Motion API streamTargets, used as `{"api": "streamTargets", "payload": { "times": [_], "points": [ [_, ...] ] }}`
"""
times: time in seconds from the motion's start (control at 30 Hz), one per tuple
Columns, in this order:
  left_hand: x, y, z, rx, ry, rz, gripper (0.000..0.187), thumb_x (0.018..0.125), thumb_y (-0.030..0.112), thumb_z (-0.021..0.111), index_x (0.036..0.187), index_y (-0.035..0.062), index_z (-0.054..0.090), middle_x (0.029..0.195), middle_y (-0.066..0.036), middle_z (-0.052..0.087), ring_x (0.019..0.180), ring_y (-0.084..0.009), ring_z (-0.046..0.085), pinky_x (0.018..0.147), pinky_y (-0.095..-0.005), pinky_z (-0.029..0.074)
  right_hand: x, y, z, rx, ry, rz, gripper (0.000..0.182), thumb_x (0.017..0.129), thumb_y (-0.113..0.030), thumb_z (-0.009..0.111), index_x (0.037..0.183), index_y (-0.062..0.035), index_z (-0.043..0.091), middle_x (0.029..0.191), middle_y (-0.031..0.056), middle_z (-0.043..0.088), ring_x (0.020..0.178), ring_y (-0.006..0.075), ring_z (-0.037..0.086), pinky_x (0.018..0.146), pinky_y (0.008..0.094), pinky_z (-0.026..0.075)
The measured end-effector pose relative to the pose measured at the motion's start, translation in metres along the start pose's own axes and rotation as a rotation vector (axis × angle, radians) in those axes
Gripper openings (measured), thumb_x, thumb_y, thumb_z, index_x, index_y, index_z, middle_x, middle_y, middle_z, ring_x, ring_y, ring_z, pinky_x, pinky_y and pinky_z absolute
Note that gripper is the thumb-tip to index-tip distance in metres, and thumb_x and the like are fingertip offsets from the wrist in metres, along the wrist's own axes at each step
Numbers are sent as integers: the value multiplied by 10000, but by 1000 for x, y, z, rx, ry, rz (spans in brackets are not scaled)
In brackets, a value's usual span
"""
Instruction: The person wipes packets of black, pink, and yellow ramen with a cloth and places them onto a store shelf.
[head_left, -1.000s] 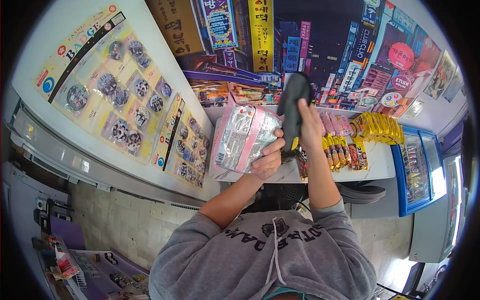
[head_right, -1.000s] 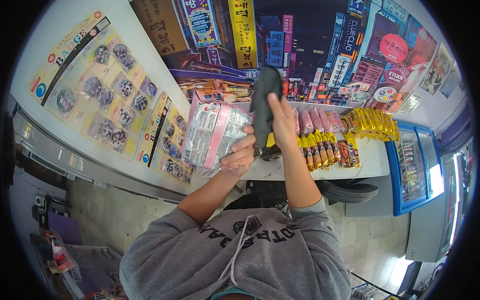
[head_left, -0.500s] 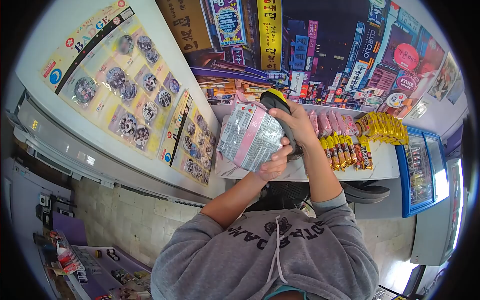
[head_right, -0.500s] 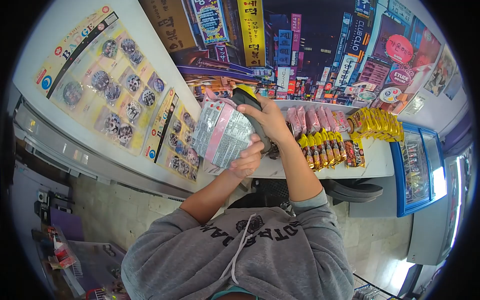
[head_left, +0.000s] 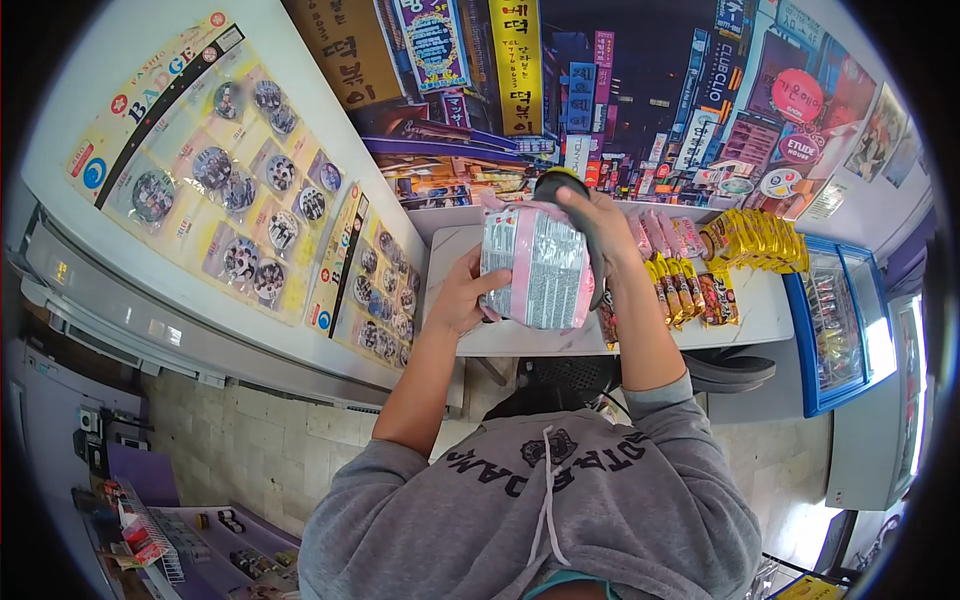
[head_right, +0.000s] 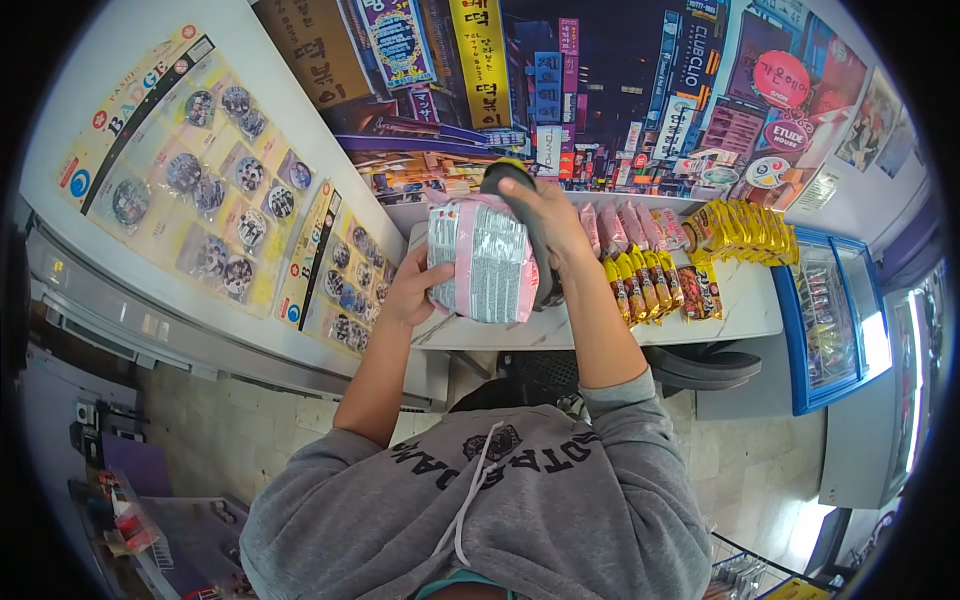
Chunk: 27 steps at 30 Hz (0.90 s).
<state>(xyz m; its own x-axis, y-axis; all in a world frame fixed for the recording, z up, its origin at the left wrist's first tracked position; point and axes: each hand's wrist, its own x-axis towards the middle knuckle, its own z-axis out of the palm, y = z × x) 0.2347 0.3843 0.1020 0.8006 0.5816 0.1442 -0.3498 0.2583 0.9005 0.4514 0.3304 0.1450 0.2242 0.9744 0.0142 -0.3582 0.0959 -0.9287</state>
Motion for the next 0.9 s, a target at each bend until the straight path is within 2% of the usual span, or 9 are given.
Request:
{"api": "streamTargets", "payload": {
  "times": [0.07, 0.3, 0.37, 0.47, 0.57, 0.67, 0.73, 0.8, 0.9],
  "points": [
    [0, -8, -2, -98, 30, 38, 516, 787, 104, 655, 1221, -34, 413, 1128, -115, 564, 1007, -188, 570, 842, -337, 475, 4, -3, -9, 84, 354, -62, 393, 825, -254, 632, 1076, 36, 547, 936, 108, 620, 762, 161, 601, 668, 275, 488],
    [4, -4, 7, -237, 189, 240, 432, 799, 15, 618, 1193, -12, 443, 1107, -106, 576, 966, -175, 583, 840, -321, 479, -62, -39, -9, 226, 513, -535, 462, 874, -301, 565, 1158, 49, 469, 1041, 143, 571, 887, 236, 605, 782, 358, 509],
    [11, -5, 15, -193, 259, 268, 425, 805, 13, 610, 1194, -10, 438, 1109, -104, 573, 974, -170, 577, 846, -316, 473, -70, -7, 7, -124, 445, -303, 454, 784, -201, 656, 1146, 17, 489, 1077, 119, 569, 934, 219, 582, 810, 359, 478],
    [11, -26, 28, -226, 388, 305, 417, 815, 10, 596, 1195, -6, 425, 1099, -97, 568, 971, -155, 567, 847, -302, 462, -69, 23, 65, -1345, 69, -964, 584, 673, -83, 654, 1233, -132, 495, 1116, 91, 575, 981, 234, 553, 945, 437, 364],
    [16, -20, 44, -234, 446, 362, 415, 816, 10, 595, 1188, -4, 411, 1081, -85, 562, 943, -137, 563, 827, -289, 459, -49, 37, 52, -1302, 174, -848, 583, 637, -53, 640, 1203, -114, 515, 1097, 90, 587, 982, 279, 539, 1006, 453, 299],
    [13, -5, 60, -172, 419, 355, 400, 809, 10, 604, 1156, -4, 405, 1052, -80, 558, 919, -122, 563, 804, -276, 471, -13, 1, 34, -1138, 307, -887, 406, 790, -135, 579, 1179, -42, 508, 1140, 166, 555, 1015, 324, 521, 889, 390, 387],
    [11, -2, 68, -199, 426, 344, 374, 814, 8, 598, 1136, 4, 408, 1043, -86, 566, 921, -126, 566, 799, -280, 477, -6, -19, 21, -816, 201, -158, 378, 840, -160, 534, 1190, -26, 492, 1195, 173, 525, 1021, 340, 539, 829, 397, 430],
    [12, -4, 66, -234, 441, 333, 348, 820, 9, 590, 1122, 9, 417, 1047, -86, 567, 924, -131, 569, 795, -285, 482, -10, -15, 35, -980, 255, -175, 374, 839, -142, 527, 1193, -27, 493, 1230, 158, 505, 1021, 338, 553, 806, 391, 458],
    [15, -8, 51, -337, 496, 279, 301, 839, 22, 567, 1108, 13, 432, 1053, -83, 572, 926, -143, 578, 789, -295, 490, -30, 16, 56, -1147, 372, -864, 416, 790, -60, 551, 1201, -39, 488, 1211, 150, 520, 1160, 339, 456, 941, 405, 388]
  ]
}}
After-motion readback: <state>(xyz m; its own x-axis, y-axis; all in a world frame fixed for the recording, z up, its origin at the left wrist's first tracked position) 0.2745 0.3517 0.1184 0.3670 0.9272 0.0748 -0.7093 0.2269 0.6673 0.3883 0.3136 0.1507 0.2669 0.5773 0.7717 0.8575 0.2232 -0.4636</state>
